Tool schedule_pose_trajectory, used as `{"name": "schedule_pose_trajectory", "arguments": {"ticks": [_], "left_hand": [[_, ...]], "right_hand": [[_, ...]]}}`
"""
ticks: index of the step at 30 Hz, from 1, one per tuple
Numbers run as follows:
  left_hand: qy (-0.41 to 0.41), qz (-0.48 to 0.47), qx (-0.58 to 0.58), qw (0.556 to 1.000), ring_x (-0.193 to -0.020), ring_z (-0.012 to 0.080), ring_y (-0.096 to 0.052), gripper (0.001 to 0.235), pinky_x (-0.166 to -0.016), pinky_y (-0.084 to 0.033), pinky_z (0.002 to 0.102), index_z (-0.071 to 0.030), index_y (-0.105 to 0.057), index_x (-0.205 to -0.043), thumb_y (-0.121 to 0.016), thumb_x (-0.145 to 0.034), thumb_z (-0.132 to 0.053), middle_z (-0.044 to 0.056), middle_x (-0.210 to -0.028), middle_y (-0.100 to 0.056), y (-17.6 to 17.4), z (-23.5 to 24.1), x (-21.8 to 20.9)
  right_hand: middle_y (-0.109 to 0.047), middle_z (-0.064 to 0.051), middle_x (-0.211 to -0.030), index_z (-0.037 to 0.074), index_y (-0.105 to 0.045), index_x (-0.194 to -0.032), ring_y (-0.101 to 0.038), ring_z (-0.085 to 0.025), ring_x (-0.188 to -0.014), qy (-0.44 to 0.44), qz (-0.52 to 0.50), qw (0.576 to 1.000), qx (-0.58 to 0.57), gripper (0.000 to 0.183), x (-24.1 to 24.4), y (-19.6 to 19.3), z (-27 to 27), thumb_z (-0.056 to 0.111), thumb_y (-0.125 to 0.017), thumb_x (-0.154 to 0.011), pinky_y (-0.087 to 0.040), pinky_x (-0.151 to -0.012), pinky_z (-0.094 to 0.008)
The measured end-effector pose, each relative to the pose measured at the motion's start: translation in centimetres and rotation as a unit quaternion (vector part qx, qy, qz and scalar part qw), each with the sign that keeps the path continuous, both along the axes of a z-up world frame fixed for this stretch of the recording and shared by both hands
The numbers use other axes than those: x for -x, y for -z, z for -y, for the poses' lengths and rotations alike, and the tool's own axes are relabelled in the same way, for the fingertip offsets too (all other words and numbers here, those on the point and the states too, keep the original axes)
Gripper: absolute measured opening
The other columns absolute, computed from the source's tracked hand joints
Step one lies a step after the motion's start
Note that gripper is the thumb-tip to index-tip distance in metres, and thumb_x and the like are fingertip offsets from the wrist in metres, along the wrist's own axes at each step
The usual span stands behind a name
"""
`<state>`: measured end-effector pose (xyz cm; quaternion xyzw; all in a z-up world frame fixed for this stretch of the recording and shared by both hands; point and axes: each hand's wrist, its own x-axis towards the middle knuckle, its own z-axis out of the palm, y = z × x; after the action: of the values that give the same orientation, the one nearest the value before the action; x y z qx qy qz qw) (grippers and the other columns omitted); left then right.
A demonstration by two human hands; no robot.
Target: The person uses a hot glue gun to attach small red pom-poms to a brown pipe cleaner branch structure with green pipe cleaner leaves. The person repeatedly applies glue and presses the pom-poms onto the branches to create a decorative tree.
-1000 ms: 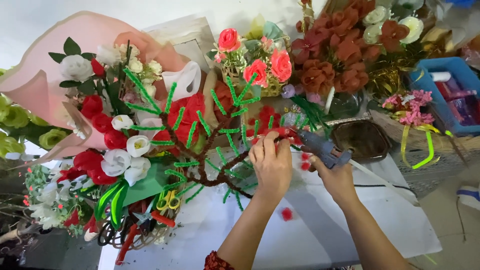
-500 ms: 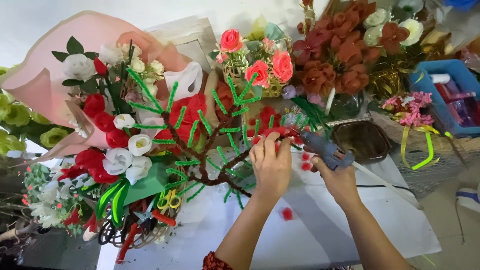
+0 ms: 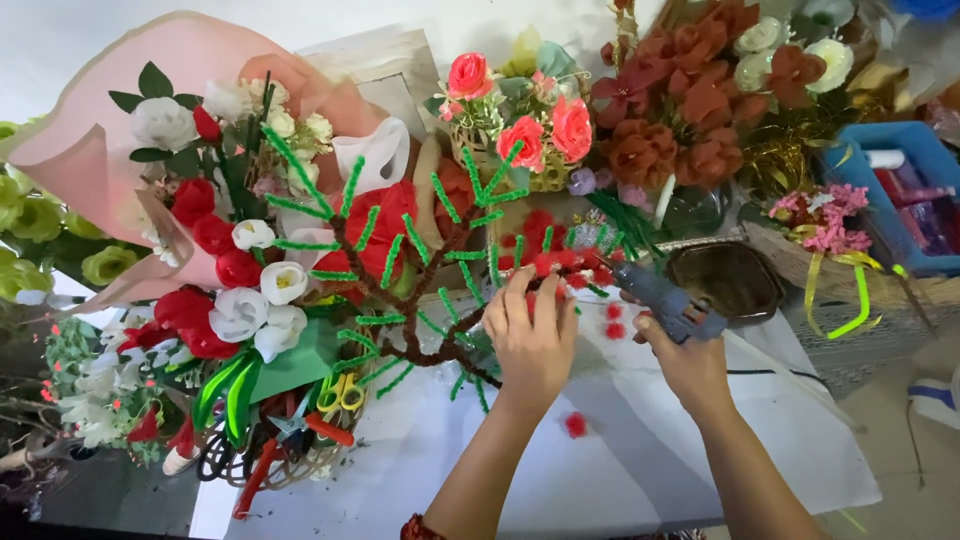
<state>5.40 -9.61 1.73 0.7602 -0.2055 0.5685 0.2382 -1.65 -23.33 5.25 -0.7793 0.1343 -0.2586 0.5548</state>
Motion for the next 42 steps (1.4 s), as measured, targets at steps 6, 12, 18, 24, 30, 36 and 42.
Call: {"name": "schedule_pose_trajectory", "arguments": {"ticks": [6, 12, 18, 24, 30, 36, 42], "left_hand": [[0.007, 0.02, -0.012, 1.0, -0.096, 0.0288, -0.049, 0.01, -0.085, -0.04, 0.038, -0.018, -0.068, -0.1, -0.061, -0.094, -0.019, 0.01, -0.118, -0.057, -1.0, -0.8, 1.1], [-0.019, 0.032, -0.03, 0.999, -0.096, 0.0277, -0.049, 0.007, -0.083, -0.039, 0.038, -0.017, -0.068, -0.084, -0.069, -0.085, -0.01, 0.01, -0.118, -0.059, -0.6, -1.0, 0.7], [-0.012, 0.018, -0.025, 0.999, -0.1, 0.0272, -0.048, 0.006, -0.086, -0.039, 0.038, -0.017, -0.068, -0.092, -0.062, -0.091, -0.017, 0.01, -0.123, -0.057, -0.7, -1.2, 0.7], [-0.016, 0.018, -0.01, 1.0, -0.099, 0.0253, -0.049, 0.011, -0.085, -0.039, 0.035, -0.018, -0.07, -0.097, -0.06, -0.093, -0.021, 0.009, -0.121, -0.057, -0.4, -1.0, 0.0], [-0.043, 0.028, -0.007, 0.999, -0.102, 0.0272, -0.047, 0.016, -0.086, -0.038, 0.036, -0.016, -0.063, -0.088, -0.059, -0.094, -0.031, 0.009, -0.123, -0.056, -0.3, -1.1, -0.7], [-0.037, 0.026, -0.007, 0.999, -0.103, 0.0277, -0.049, 0.011, -0.085, -0.038, 0.037, -0.017, -0.062, -0.082, -0.064, -0.091, -0.023, 0.009, -0.123, -0.057, -0.3, -0.8, -1.1], [-0.044, 0.019, -0.012, 0.999, -0.105, 0.0286, -0.05, 0.009, -0.086, -0.039, 0.04, -0.017, -0.062, -0.085, -0.071, -0.084, -0.018, 0.009, -0.123, -0.057, -0.6, -0.7, -1.1]], "right_hand": [[-0.069, -0.008, -0.064, 0.008, -0.07, -0.07, -0.06, -0.018, -0.056, 0.003, 0.007, 0.999, 0.038, 0.027, -0.1, 3.2, 1.8, 0.029, -0.074, -0.086, -0.05, -0.059, -0.032], [-0.069, -0.008, -0.064, 0.01, -0.071, -0.066, -0.064, -0.021, -0.06, 0.019, -0.028, 0.999, 0.041, 0.031, 0.7, 1.0, 0.3, 0.034, -0.073, -0.085, -0.05, -0.061, -0.034], [-0.07, -0.012, -0.068, 0.007, -0.071, -0.067, -0.065, -0.026, -0.065, 0.022, -0.032, 0.997, 0.059, 0.033, 0.4, 2.4, 0.9, 0.034, -0.072, -0.087, -0.05, -0.064, -0.038], [-0.07, -0.012, -0.066, 0.006, -0.071, -0.069, -0.064, -0.024, -0.064, 0.014, -0.025, 0.998, 0.053, 0.028, 1.3, 0.1, -0.3, 0.029, -0.073, -0.086, -0.05, -0.067, -0.038], [-0.071, -0.013, -0.068, 0.003, -0.071, -0.073, -0.067, -0.025, -0.068, 0.003, -0.008, 0.999, 0.046, 0.027, 1.4, 0.4, -0.1, 0.027, -0.072, -0.088, -0.05, -0.07, -0.039], [-0.071, -0.012, -0.07, 0.005, -0.071, -0.074, -0.066, -0.024, -0.068, 0.004, -0.017, 0.999, 0.046, 0.026, 0.9, 0.7, 0.0, 0.027, -0.072, -0.088, -0.05, -0.071, -0.038], [-0.072, -0.012, -0.069, 0.005, -0.072, -0.074, -0.067, -0.025, -0.065, 0.015, -0.037, 0.998, 0.057, 0.027, 0.9, -0.2, -0.5, 0.029, -0.073, -0.087, -0.052, -0.069, -0.037]]}}
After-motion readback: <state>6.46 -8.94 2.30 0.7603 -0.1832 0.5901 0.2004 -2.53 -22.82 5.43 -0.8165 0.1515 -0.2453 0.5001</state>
